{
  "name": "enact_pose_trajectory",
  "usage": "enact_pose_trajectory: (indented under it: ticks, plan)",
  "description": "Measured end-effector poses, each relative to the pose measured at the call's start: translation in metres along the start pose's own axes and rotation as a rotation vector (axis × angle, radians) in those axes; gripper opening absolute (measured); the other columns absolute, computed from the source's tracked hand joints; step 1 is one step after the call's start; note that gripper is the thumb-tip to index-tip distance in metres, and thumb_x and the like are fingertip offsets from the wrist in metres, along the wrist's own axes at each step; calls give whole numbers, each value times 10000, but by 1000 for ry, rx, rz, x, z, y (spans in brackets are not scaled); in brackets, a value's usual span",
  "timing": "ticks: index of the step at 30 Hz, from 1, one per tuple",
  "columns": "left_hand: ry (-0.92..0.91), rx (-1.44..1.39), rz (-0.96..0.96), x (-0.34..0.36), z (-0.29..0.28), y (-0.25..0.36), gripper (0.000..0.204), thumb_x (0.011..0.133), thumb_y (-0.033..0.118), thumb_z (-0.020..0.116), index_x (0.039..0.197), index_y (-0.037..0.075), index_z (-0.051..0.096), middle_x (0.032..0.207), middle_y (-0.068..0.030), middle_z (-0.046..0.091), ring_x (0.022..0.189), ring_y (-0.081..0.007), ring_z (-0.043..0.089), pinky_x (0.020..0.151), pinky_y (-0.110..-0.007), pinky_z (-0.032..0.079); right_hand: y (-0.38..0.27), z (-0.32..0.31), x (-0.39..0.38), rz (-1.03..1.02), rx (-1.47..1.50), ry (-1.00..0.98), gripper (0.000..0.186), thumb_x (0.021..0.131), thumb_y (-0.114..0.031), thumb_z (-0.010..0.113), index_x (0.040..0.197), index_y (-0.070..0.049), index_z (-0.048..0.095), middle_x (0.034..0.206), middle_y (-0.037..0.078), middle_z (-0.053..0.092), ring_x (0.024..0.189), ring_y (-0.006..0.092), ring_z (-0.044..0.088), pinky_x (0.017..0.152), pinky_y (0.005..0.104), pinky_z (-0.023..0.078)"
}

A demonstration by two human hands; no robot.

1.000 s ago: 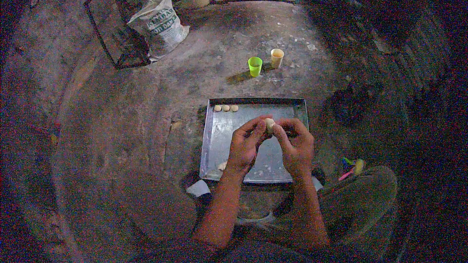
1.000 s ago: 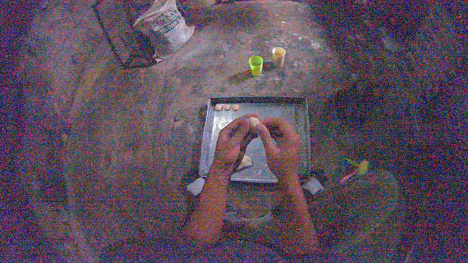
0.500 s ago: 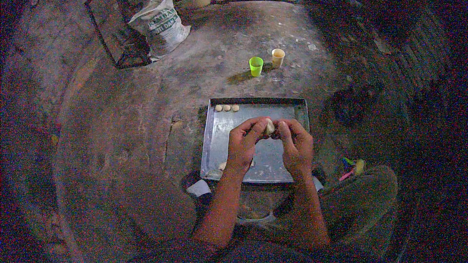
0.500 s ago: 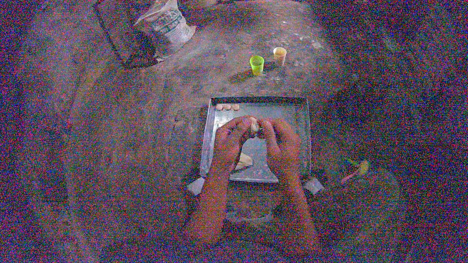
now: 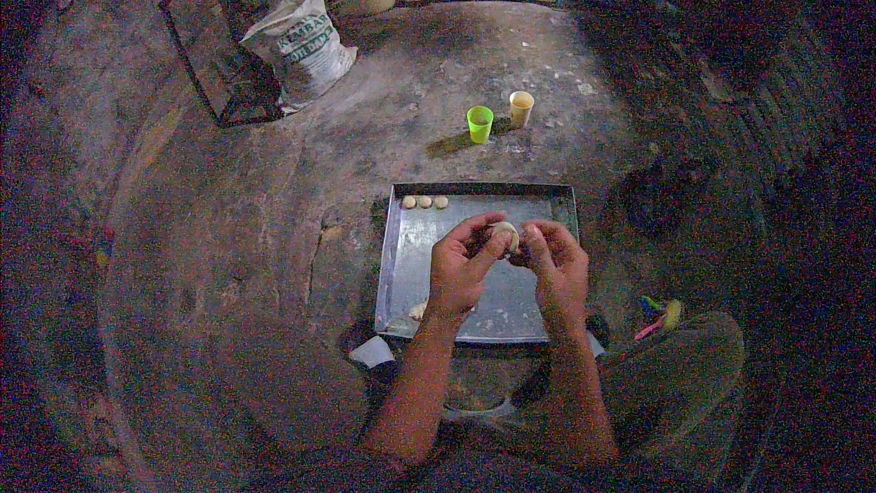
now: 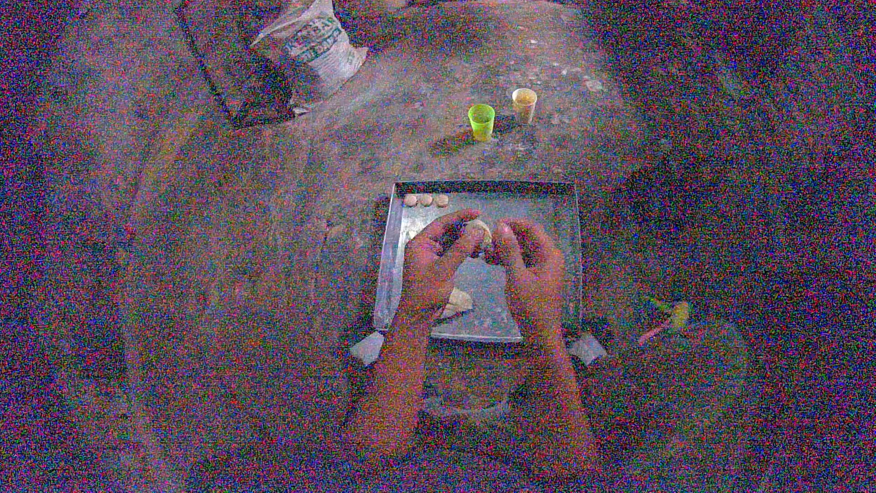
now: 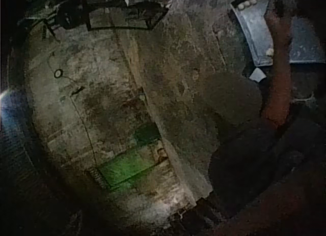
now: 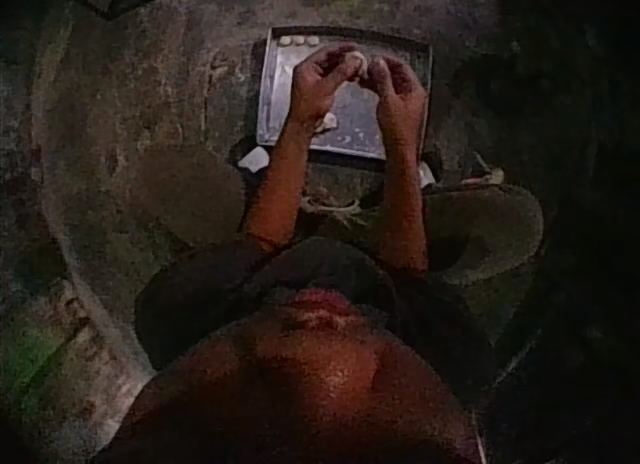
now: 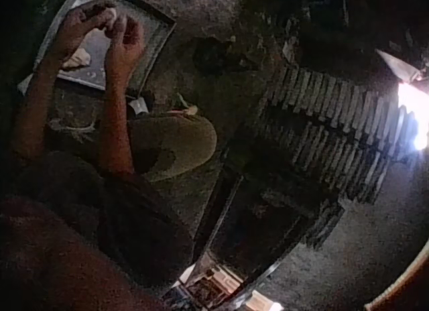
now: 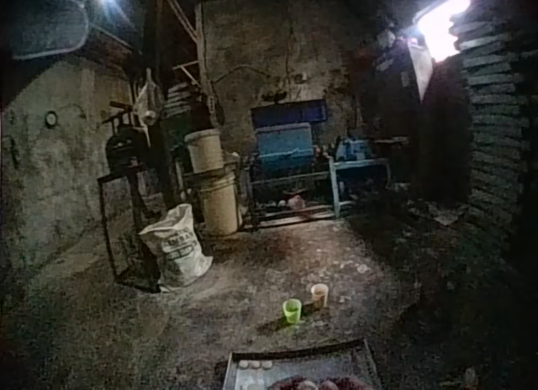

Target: The person shapes small pieces of dough by hand, rolling them into spheres and placing them onto a metal baking tray.

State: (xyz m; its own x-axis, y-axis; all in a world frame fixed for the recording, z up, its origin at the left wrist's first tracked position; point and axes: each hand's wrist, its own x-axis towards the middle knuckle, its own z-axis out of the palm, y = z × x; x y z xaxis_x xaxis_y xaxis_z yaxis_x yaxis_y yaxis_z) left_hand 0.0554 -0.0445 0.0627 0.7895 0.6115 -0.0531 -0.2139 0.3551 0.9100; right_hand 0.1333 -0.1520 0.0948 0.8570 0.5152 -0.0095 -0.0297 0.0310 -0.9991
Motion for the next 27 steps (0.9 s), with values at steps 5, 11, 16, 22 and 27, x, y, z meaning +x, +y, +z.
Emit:
enact_pose_trajectory:
  ticks: [5,11,16,22,27]
  plan:
    - [-12,64,-19,0,1,2,304,939,195,671,1162,-10,645,1013,-81,700,886,-131,656,799,-276,537,-6,-4,1,-5,-145,-92,213,953,-174,647,1012,30,670,889,75,699,787,143,659,722,287,547]
    - [15,187,-28,3,-6,-4,285,939,259,673,1066,5,697,925,-56,712,789,-122,644,706,-267,526,5,-6,-2,-125,-367,-52,219,968,-163,623,1014,47,667,891,91,700,768,142,657,707,280,538]
    - [99,115,-48,2,-4,-2,279,926,263,690,1048,12,707,914,-55,714,777,-116,643,696,-266,525,1,-3,-2,-77,-273,-32,198,966,-157,622,1000,35,657,895,86,697,784,145,658,706,287,536]
    - [92,58,-65,1,-2,-7,295,927,280,688,1067,20,708,937,-56,714,802,-119,640,700,-272,522,-17,0,-7,-246,-609,-100,145,945,-151,647,984,-11,645,891,72,689,783,140,652,704,290,529]
    - [77,41,-107,0,1,-6,286,935,274,679,1083,30,706,947,-52,710,815,-115,636,709,-273,519,-19,6,-10,-185,-576,-66,95,924,-115,663,979,-38,653,898,79,685,778,165,662,703,296,528]
